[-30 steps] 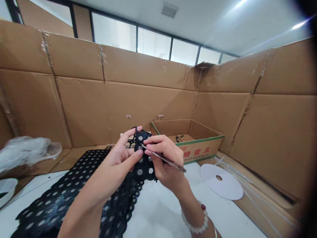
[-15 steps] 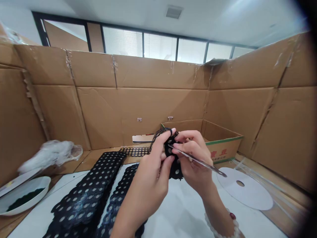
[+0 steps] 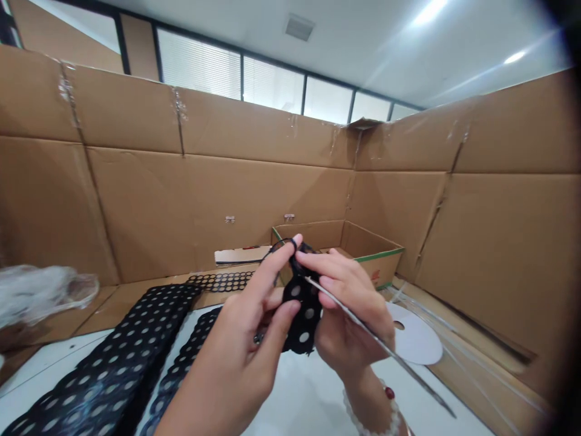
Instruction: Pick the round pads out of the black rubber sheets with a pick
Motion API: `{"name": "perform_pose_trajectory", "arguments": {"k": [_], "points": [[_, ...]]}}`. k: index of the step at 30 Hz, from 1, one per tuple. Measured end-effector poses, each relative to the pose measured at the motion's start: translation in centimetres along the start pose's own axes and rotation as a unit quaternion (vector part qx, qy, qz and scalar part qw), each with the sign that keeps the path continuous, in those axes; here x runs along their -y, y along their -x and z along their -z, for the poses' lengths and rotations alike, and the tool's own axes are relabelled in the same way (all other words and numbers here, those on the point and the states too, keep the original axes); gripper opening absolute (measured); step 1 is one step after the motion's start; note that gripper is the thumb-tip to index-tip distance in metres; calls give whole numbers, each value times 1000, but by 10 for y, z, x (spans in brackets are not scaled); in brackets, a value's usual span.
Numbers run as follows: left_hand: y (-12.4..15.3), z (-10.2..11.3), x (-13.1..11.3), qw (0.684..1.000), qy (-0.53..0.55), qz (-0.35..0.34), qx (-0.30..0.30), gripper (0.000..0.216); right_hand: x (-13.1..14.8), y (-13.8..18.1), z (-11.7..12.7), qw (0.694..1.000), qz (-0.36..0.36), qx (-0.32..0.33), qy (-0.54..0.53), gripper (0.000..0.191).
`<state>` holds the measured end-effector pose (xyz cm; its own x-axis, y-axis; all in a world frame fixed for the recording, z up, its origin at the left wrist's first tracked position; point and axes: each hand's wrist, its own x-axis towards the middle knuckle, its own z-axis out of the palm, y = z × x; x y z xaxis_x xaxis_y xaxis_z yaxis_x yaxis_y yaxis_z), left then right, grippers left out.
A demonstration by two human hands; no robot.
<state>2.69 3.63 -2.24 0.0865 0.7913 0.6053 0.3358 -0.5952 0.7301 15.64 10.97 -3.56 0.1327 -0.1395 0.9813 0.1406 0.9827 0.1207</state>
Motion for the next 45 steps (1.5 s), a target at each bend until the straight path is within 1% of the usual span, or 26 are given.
{"name": "perform_pose_trajectory", "arguments": {"k": [2, 4, 5, 7, 8, 9, 10, 11, 12, 14, 15, 17, 19, 20, 21, 23, 26, 27, 29, 31, 34, 36, 39, 41, 43, 45], "points": [[-2, 2, 3, 1000, -18, 1, 1, 55, -1, 1, -4, 1000, -12, -7, -9, 22], [-5, 4, 7, 999, -34, 9, 17, 58, -3, 0, -5, 996, -63, -52, -37, 18], [-6, 5, 9, 998, -43, 15, 32, 58, -4, -2, -4, 989, -113, -74, -67, 14], [-8, 8, 12, 996, -59, 24, 61, 55, -10, -7, 2, 954, -238, -108, -144, 9], [-8, 9, 13, 995, -63, 24, 74, 54, -16, -10, 6, 933, -293, -116, -174, 12], [-9, 11, 14, 994, -64, 26, 85, 52, -24, -12, 12, 920, -329, -123, -176, 17], [-9, 13, 16, 993, -64, 27, 91, 51, -35, -14, 18, 916, -344, -134, -155, 20], [-10, 15, 17, 993, -60, 29, 93, 51, -48, -13, 24, 924, -339, -148, -102, 22], [-10, 18, 19, 994, -53, 34, 92, 51, -62, -11, 30, 936, -315, -157, -14, 23], [-10, 23, 22, 996, -27, 46, 77, 52, -93, -1, 37, 940, -292, -168, 57, 25], [-9, 25, 24, 997, -5, 48, 62, 54, -108, 5, 38, 942, -288, -149, 82, 28], [-9, 30, 26, 997, 50, 51, 31, 59, -133, 18, 35, 949, -289, -72, 101, 30], [-10, 33, 28, 993, 104, 53, 1, 65, -145, 27, 27, 953, -288, 7, 95, 30], [-12, 34, 28, 991, 119, 53, -15, 69, -146, 28, 22, 954, -284, 32, 87, 29], [-13, 34, 28, 990, 123, 51, -35, 72, -142, 28, 17, 956, -281, 46, 77, 26], [-18, 34, 28, 990, 101, 45, -92, 76, -123, 21, 8, 959, -273, 43, 60, 20], [-25, 32, 28, 982, 64, 41, -176, 71, -77, 8, -3, 969, -247, 6, 15, 16], [-27, 32, 27, 978, 60, 41, -194, 67, -62, 4, -7, 975, -220, -1, -33, 13], [-29, 32, 27, 975, 55, 38, -214, 60, -36, 0, -15, 979, -169, -2, -111, 10], [-29, 32, 25, 975, 51, 35, -215, 54, -20, 0, -23, 985, -113, 13, -133, 17], [-27, 33, 20, 976, 55, 33, -206, 54, -13, 4, -35, 994, -42, 22, -102, 17], [-26, 33, 16, 976, 60, 45, -204, 56, -14, 8, -40, 995, -21, 20, -92, 14], [-26, 32, 11, 978, 69, 58, -191, 60, -17, 10, -43, 995, -17, 27, -90, 10], [-26, 31, 10, 980, 64, 53, -182, 60, -17, 11, -42, 996, -11, 25, -85, 10], [-27, 30, 10, 982, 45, 46, -178, 59, -17, 11, -41, 997, -4, 24, -76, 12], [-27, 28, 12, 983, 0, 27, -182, 59, -16, 12, -40, 998, 1, 32, -54, 14]]}}
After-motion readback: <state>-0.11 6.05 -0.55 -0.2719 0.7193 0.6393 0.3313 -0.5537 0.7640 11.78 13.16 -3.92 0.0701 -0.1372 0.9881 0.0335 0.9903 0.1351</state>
